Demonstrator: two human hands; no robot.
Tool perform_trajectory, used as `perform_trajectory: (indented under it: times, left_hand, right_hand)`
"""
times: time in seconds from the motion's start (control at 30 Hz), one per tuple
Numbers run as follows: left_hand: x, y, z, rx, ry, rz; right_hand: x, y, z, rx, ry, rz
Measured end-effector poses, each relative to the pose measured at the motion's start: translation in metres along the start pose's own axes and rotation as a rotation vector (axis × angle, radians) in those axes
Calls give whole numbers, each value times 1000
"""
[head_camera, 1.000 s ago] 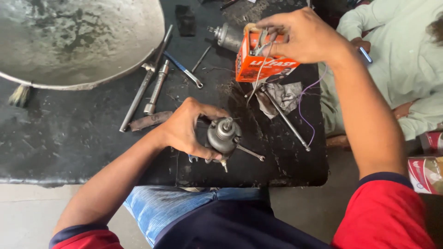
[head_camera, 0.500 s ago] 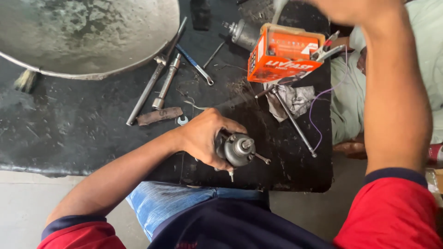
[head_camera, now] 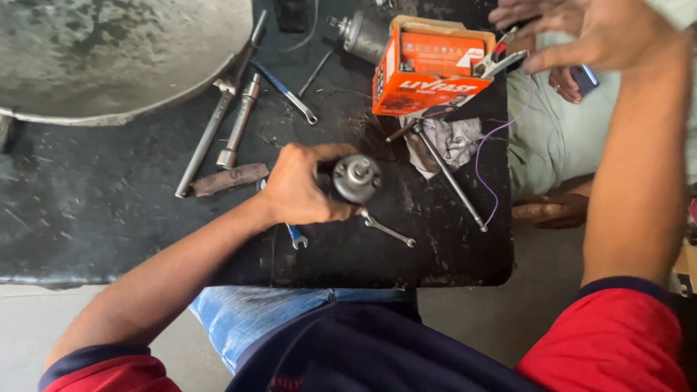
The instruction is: Repairing or assembling a motorcycle starter motor on a workbench.
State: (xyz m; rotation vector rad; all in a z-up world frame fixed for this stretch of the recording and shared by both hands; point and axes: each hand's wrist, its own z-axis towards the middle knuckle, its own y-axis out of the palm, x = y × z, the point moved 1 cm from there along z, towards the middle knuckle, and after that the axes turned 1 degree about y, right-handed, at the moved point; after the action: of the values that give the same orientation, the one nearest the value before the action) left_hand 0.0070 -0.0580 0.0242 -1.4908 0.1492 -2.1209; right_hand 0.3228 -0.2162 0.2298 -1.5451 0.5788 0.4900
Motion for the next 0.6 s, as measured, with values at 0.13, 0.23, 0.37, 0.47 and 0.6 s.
perform_trajectory:
  times: [0.13,0.23,0.37,0.47,0.6]
  left_hand:
    - [-3,0,1,53,-36,43]
    - [0,-2,1,41,-92,57]
    - [-6,-2,4,21,-91,52]
    - [-7,-1,3,24,-77,54]
    - [-4,-2,2,24,-76,58]
  right_hand:
    - [41,24,-24,125,71,213]
    - [72,28,-33,208,24,269]
    - [93,34,-32,292,-32,379]
    - [110,33,-29,402,-20,364]
    - [111,14,-27,431,-41,276]
